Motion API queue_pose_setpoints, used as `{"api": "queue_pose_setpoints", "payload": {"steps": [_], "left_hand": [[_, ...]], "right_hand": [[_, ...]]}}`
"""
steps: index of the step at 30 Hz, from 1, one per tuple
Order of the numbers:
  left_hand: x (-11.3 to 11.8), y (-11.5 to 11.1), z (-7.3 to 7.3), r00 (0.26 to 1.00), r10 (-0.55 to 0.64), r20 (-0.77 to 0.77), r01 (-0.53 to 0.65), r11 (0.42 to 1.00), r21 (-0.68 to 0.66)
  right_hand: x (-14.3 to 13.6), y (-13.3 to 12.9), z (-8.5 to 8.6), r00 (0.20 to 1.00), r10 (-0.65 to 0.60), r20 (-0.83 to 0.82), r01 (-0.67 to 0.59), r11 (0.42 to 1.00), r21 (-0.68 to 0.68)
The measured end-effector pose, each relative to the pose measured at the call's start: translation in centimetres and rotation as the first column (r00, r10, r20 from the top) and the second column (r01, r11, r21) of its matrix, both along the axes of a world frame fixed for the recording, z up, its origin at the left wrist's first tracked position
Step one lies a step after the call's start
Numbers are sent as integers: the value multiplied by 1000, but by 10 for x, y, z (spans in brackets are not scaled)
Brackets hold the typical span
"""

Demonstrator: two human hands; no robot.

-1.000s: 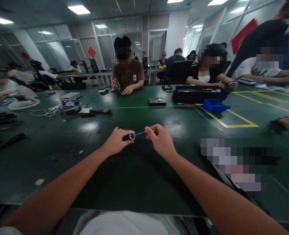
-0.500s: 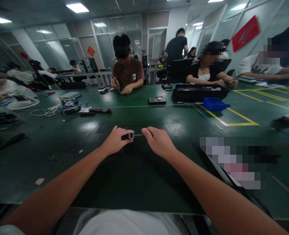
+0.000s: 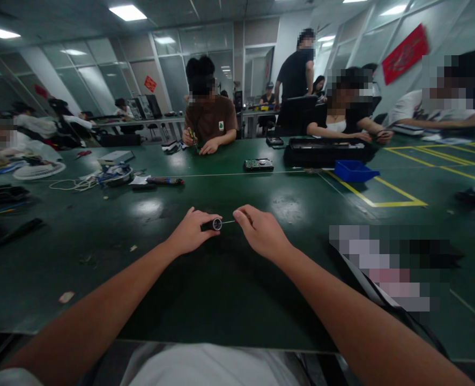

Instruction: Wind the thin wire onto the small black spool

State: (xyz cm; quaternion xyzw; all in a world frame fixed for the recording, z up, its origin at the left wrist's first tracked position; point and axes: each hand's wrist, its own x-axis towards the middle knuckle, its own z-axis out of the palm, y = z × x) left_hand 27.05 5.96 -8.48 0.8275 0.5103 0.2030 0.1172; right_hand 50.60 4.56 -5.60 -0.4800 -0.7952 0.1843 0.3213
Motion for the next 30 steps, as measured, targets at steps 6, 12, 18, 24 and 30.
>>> {"api": "queue_pose_setpoints", "payload": {"steps": [6,12,18,24,30], "left_hand": [[0,0,-2,1000,-3,0,3,1000,-14],[-2,2,-4,999,12,31,-12,1000,7],[-1,3,-5,1000,-2,29,2,1000,6],[1,1,-2,998,18,63,-18,1000,-3],[1,0,2,994,-15,109,4,995,103]], "right_hand": [[-1,0,0,1000,14,1,-14,1000,-11],[-1,-3,1,997,59,-47,-59,998,-2],[-1,-3,0,995,-1,-100,-1,1000,-24],[-7,-4,-6,944,-30,-329,12,998,-58],[-5,18,-22,614,-225,-757,-158,904,-396]]}}
